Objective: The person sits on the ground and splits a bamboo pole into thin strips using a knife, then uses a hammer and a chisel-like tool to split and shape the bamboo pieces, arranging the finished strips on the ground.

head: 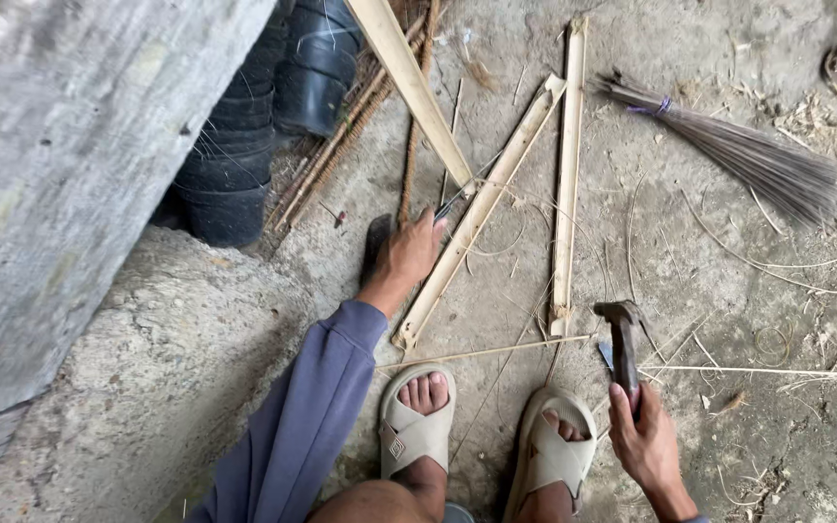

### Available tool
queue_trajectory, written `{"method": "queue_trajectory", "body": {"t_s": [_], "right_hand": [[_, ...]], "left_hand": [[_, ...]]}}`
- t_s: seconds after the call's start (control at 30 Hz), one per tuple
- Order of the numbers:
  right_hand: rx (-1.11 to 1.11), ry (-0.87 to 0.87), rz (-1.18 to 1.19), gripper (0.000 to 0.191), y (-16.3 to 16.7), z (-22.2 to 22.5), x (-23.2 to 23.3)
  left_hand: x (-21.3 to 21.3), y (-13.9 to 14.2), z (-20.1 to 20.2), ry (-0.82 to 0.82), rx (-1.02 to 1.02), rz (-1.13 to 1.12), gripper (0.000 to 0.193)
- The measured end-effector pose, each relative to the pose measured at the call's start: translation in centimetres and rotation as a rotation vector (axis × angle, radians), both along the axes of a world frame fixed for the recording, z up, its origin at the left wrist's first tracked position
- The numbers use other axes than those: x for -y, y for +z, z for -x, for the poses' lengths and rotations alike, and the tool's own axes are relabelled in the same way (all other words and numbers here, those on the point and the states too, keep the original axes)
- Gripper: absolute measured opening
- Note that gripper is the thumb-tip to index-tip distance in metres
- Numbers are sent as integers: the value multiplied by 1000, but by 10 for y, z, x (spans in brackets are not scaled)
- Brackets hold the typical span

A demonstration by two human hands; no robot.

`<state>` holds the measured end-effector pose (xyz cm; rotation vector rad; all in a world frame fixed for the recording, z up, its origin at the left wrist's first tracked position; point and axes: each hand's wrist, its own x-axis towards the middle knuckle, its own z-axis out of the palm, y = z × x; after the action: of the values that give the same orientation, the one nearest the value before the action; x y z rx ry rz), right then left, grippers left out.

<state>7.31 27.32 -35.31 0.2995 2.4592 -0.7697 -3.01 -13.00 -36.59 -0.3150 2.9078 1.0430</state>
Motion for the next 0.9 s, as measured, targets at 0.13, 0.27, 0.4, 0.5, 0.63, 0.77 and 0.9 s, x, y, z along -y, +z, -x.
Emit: {"method": "queue_trajectory", "body": {"t_s": [0.13, 0.27, 0.4, 0.5, 0.63, 0.77, 0.9], "right_hand": [[91, -144, 21, 39, 13, -8, -9], [28, -288, 92, 37, 23, -25, -27], [-1, -297, 102, 38, 35, -30, -55], [4, -208, -30, 39, 43, -22, -73], [-41, -187, -31, 40, 44, -8, -73], [-39, -92, 43, 36, 37, 7, -42], [46, 21, 43, 31, 22, 24, 5]], "left_hand": [[3, -3, 3, 27, 65, -73, 45], [1, -11, 5, 49, 30, -110, 47], [-4, -14, 0, 65, 122, 64, 50], [-3, -16, -6, 110, 163, 45, 49], [-1, -24, -6, 135, 248, -69, 49], [-5, -32, 0, 139, 145, -34, 47], [-7, -33, 2, 137, 139, -79, 48]]}}
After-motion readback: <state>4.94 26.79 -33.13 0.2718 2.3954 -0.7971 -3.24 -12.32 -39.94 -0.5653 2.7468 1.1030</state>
